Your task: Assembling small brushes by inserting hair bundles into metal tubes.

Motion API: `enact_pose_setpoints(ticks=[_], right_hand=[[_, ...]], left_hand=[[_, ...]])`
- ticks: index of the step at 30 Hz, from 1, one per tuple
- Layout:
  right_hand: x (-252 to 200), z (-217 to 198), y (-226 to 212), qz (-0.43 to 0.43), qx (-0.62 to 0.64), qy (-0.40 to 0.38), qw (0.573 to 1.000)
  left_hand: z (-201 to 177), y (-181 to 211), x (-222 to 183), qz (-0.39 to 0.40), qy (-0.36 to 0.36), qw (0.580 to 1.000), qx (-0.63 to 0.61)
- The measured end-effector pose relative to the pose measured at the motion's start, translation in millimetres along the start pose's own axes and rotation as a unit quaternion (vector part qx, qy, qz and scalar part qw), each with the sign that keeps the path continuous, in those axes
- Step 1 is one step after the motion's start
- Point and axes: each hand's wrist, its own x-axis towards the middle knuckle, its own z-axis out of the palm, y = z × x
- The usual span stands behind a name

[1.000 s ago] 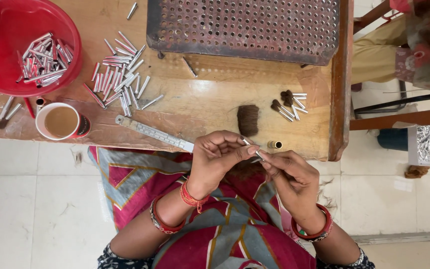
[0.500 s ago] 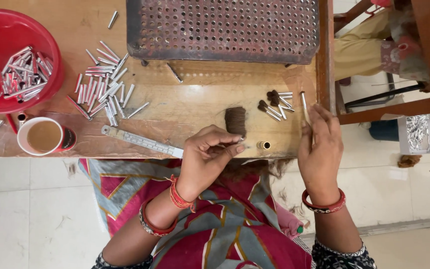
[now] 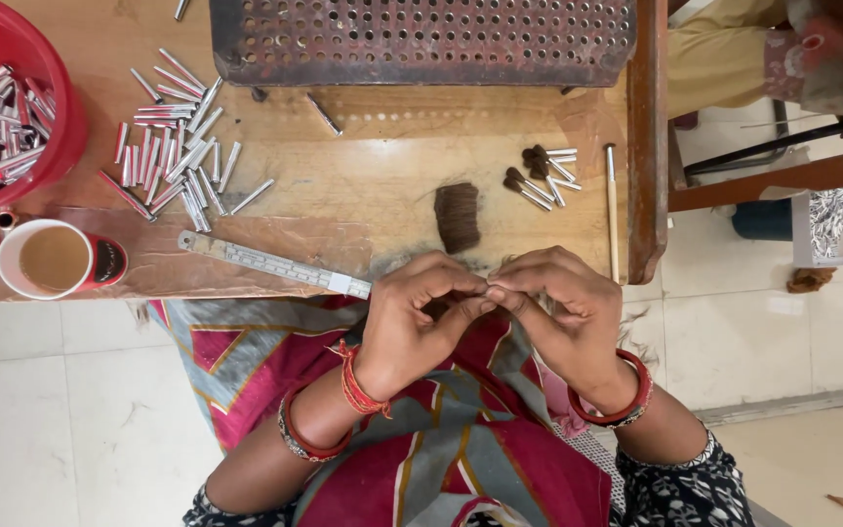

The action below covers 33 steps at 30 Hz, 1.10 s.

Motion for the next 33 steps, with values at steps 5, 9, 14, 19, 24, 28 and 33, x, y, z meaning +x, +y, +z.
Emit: enact_pose_setpoints(ticks=[5, 9, 14, 19, 24, 28, 33], right_hand=[[-8.9, -4.5, 4.2, -0.031, -0.012, 0.039, 0.999], [-10.0, -12.8, 5.3, 0.061, 0.057, 0.042, 0.996], [-5.0, -8.7, -1.7, 0.024, 0.018, -0.011, 0.999], [-13.1, -6.6, 0.1, 0.019, 0.042, -0.021, 0.999], [-16.6, -5.5, -3.1, -0.004, 0.079, -0.003, 0.997], [-22.8, -4.7, -4.3, -0.042, 0.001, 0.024, 0.999], [-31.7, -6.3, -2.3, 0.094, 0.161, 0.016, 0.982]], left_hand=[[3.8, -4.2, -4.5, 0.016, -0.003, 1.000, -0.004], [4.7, -13.7, -7.8, 0.010, 0.017, 0.999, -0.029], [1.4, -2.4, -6.2, -0.005, 0.003, 1.000, -0.029], [2.6, 0.6, -10.5, 0.004, -0.018, 1.000, 0.004], [2.7, 4.5, -14.4, 0.019, -0.034, 0.999, -0.009], [1.8, 5.8, -15.8, 0.032, -0.036, 0.999, 0.015], [0.3, 5.7, -16.9, 0.075, -0.059, 0.995, 0.018]])
